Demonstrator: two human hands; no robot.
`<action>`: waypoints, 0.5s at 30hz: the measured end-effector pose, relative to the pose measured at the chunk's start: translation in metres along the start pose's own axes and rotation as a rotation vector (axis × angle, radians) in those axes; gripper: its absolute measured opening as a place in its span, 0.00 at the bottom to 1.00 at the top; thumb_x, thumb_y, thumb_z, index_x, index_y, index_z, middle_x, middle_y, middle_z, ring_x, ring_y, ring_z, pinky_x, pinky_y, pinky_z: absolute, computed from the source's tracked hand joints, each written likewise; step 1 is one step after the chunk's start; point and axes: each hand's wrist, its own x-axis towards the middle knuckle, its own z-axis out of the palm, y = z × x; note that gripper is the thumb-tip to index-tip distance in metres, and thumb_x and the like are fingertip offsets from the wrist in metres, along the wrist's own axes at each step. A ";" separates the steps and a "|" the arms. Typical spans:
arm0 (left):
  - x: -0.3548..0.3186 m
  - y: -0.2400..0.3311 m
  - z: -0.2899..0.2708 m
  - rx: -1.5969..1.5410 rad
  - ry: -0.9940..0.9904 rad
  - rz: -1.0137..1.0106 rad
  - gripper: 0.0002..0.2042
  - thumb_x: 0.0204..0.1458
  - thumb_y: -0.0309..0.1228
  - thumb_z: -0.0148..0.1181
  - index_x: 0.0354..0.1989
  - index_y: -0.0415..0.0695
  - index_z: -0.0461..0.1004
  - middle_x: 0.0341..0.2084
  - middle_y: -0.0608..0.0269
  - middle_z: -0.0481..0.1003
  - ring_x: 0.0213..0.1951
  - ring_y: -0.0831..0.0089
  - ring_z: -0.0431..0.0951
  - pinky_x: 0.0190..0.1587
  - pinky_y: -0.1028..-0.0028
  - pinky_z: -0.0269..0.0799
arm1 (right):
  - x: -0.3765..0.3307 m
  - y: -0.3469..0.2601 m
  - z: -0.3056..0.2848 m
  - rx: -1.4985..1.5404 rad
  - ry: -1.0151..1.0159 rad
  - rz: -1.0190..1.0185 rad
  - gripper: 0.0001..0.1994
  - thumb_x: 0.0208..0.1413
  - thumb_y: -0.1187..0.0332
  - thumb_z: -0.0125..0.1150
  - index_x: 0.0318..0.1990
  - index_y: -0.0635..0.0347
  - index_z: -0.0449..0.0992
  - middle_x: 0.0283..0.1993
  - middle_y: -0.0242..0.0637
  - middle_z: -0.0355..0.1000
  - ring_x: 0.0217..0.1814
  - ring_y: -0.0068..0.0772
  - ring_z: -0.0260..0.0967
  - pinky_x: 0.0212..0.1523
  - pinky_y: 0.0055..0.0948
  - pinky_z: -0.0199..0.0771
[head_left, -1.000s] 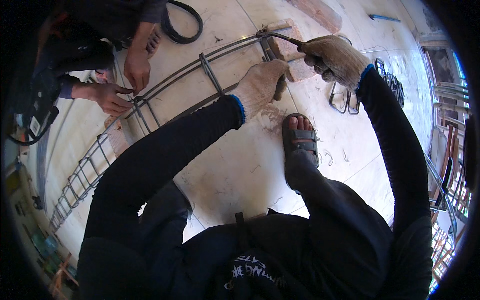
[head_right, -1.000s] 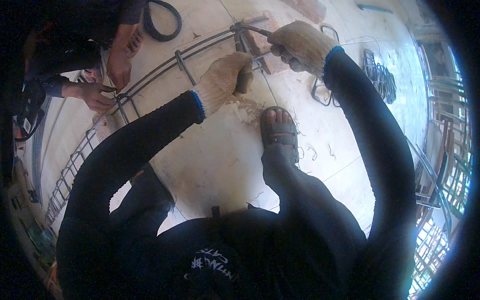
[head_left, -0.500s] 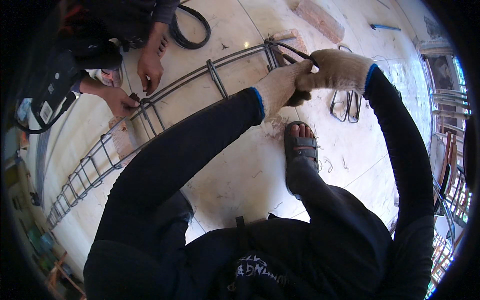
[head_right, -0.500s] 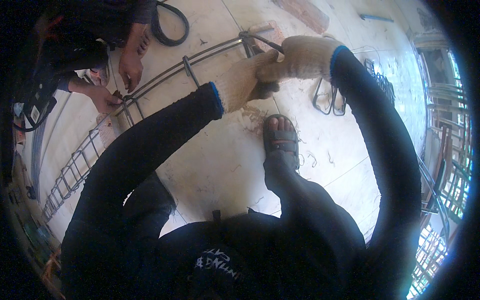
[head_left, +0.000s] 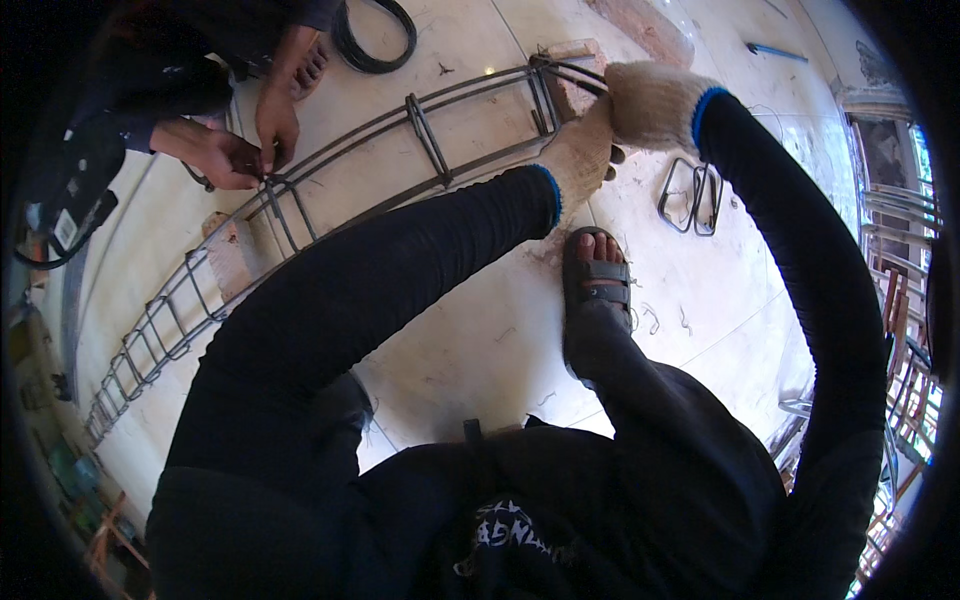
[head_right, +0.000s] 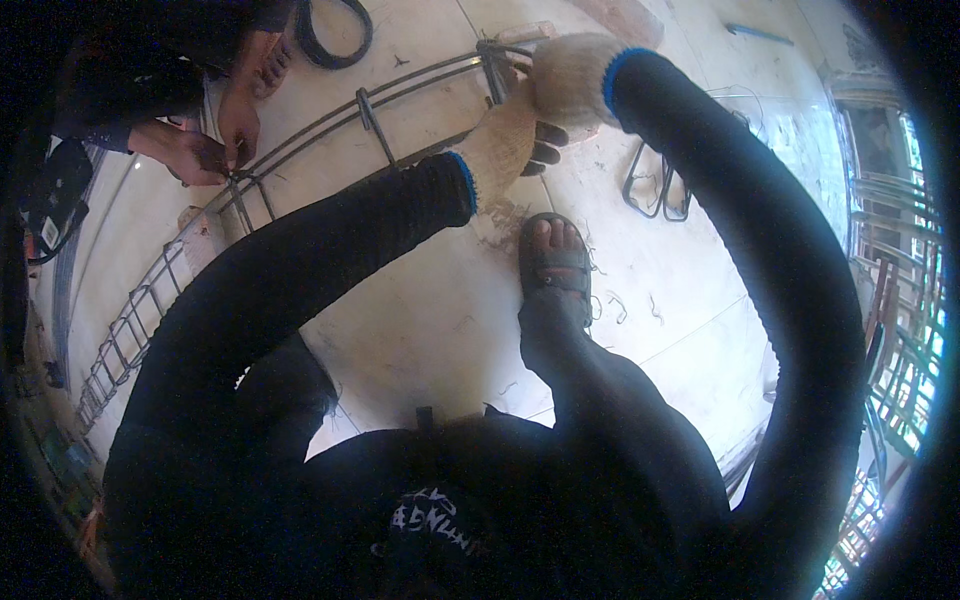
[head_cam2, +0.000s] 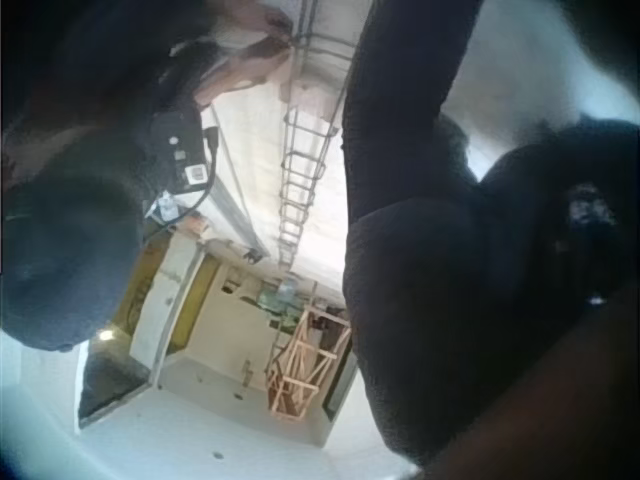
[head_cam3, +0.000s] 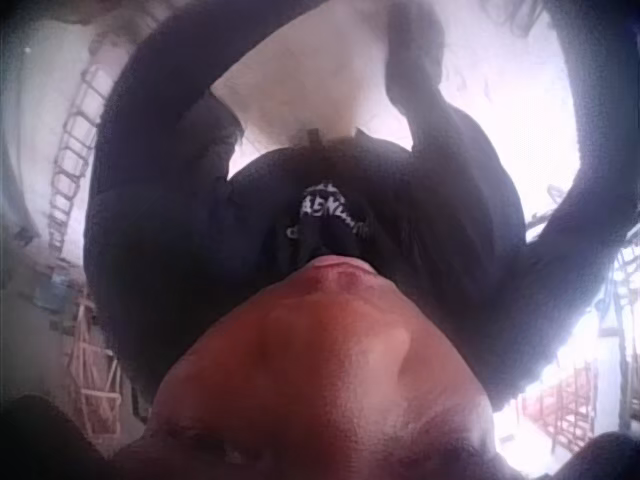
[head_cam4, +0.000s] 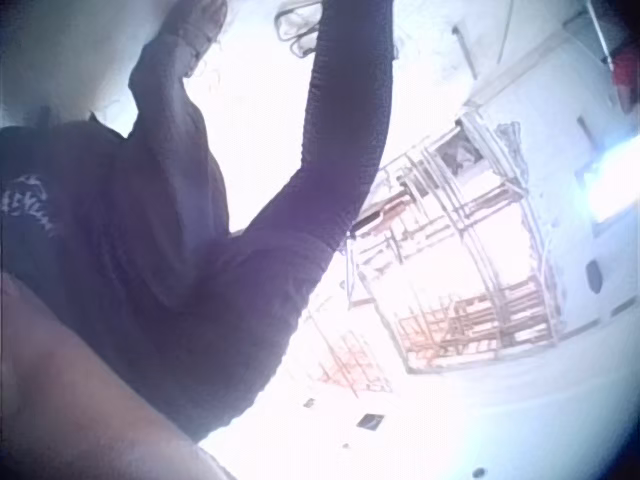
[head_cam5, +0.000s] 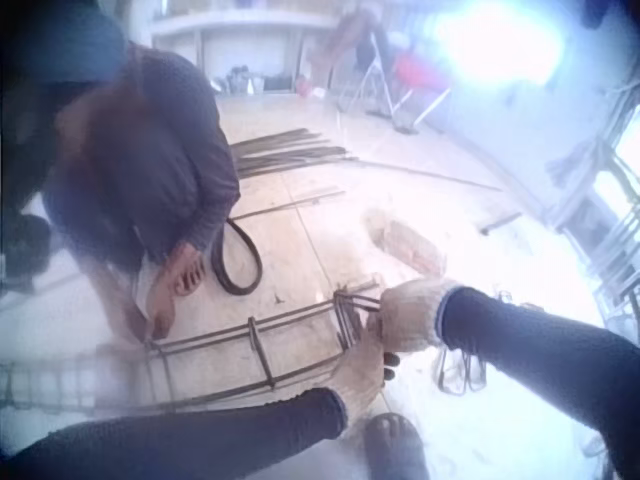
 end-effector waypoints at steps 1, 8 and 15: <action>-0.008 0.000 0.000 -0.049 0.060 0.036 0.29 0.68 0.63 0.41 0.49 0.49 0.75 0.33 0.66 0.79 0.29 0.73 0.74 0.36 0.69 0.69 | 0.002 -0.016 -0.010 -0.167 -0.002 0.016 0.11 0.62 0.74 0.62 0.48 0.71 0.80 0.32 0.51 0.79 0.37 0.42 0.82 0.42 0.41 0.83; 0.024 -0.071 -0.072 1.293 0.354 0.839 0.24 0.63 0.52 0.55 0.49 0.42 0.81 0.50 0.45 0.81 0.50 0.50 0.83 0.56 0.59 0.77 | 0.043 0.054 -0.009 -0.464 0.088 -0.072 0.06 0.65 0.74 0.63 0.43 0.68 0.81 0.34 0.53 0.80 0.38 0.50 0.82 0.35 0.40 0.81; -0.015 -0.020 -0.085 1.215 0.395 0.377 0.22 0.60 0.48 0.61 0.54 0.44 0.81 0.51 0.47 0.82 0.54 0.51 0.82 0.59 0.58 0.77 | 0.093 0.084 -0.037 -0.882 -0.092 -0.542 0.10 0.45 0.61 0.75 0.30 0.57 0.88 0.33 0.45 0.84 0.38 0.43 0.83 0.39 0.46 0.81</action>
